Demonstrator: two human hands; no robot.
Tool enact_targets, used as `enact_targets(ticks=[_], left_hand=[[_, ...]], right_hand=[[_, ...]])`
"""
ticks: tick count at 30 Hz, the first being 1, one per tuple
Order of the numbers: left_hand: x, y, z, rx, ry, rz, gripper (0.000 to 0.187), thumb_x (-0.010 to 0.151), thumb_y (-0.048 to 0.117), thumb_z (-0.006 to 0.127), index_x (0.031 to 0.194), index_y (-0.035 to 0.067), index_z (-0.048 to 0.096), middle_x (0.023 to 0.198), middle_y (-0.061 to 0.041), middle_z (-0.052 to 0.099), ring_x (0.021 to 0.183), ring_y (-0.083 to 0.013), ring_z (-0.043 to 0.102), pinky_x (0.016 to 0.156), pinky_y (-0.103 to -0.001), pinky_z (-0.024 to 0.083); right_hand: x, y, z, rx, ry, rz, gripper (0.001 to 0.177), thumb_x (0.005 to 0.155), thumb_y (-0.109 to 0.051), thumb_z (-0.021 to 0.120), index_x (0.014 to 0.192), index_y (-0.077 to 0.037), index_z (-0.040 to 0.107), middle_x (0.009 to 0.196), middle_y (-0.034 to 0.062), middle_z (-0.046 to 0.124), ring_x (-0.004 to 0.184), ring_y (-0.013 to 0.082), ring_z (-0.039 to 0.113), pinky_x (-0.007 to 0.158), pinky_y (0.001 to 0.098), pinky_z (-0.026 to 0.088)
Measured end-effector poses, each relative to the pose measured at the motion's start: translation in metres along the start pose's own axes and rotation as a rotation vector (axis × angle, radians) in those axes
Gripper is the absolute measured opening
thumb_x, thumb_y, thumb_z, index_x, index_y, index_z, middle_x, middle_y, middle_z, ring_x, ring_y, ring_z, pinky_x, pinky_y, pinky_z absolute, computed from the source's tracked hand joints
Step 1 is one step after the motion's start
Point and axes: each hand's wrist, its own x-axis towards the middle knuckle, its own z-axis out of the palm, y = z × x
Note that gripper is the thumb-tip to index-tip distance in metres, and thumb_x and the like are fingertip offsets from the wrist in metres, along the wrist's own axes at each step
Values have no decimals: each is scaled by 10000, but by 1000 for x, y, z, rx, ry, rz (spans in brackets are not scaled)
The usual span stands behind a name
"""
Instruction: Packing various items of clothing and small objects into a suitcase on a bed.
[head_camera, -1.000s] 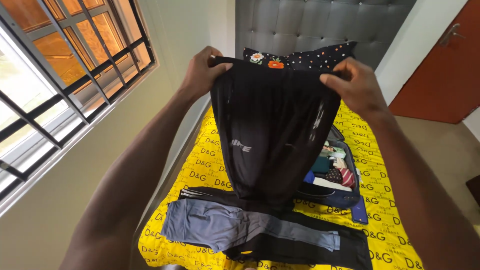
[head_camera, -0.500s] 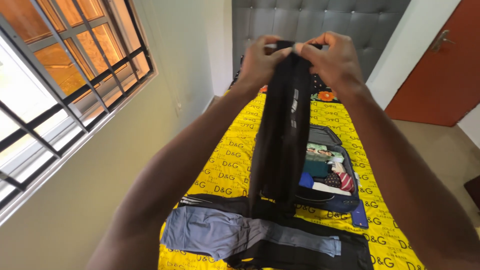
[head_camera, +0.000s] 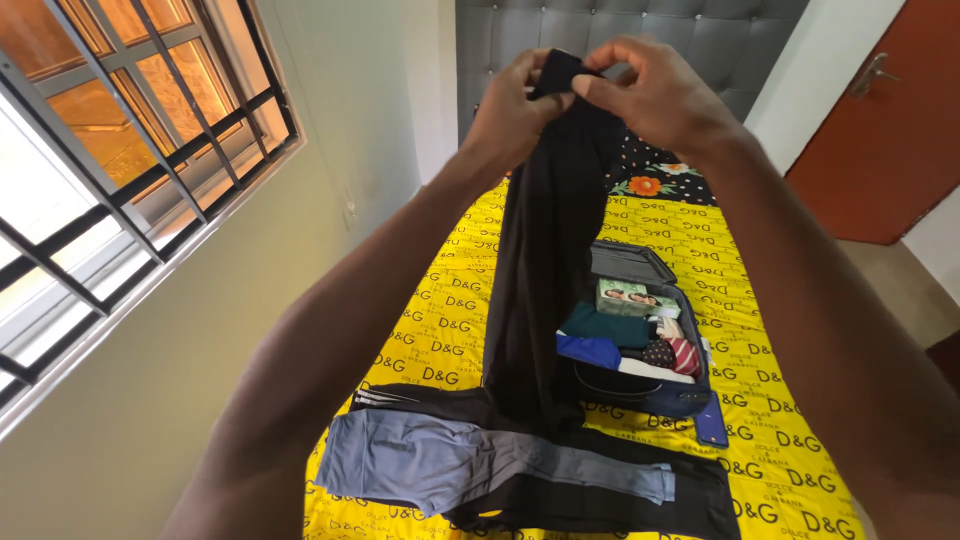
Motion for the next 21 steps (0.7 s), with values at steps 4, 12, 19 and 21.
enact_targets(ticks=[4,12,19,21], left_hand=[[4,3,-19,-131,34,15,410,953,80,735,1321,-8,578,1153,-121,696,1057,-175,675,929,-304,563],[17,6,-30,-29,104,78,317,1047,76,620,1330,1,498,1138,-75,633,1072,-154,612,955,-286,521],[79,-34,-54,31,390,165,127,1018,37,501,918,-24,552,820,-43,559,797,-131,506,705,-360,484],[91,-48,-63,5,343,182,136,982,-1,458,866,-23,525,787,-24,514,772,-123,484,652,-383,476]], right_hand=[[6,32,-9,-548,117,-252,607,971,-379,791,1305,91,601,1309,253,541,1047,345,628,903,445,520],[27,34,-19,10,256,-128,508,990,-320,761,1319,11,560,1116,112,672,855,198,653,754,374,540],[25,47,6,224,152,-527,697,1066,-292,746,1517,74,361,1473,233,523,1373,346,494,1111,471,457],[13,43,11,404,18,-269,783,968,-428,773,1521,-39,379,1421,110,589,1333,241,578,1080,419,518]])
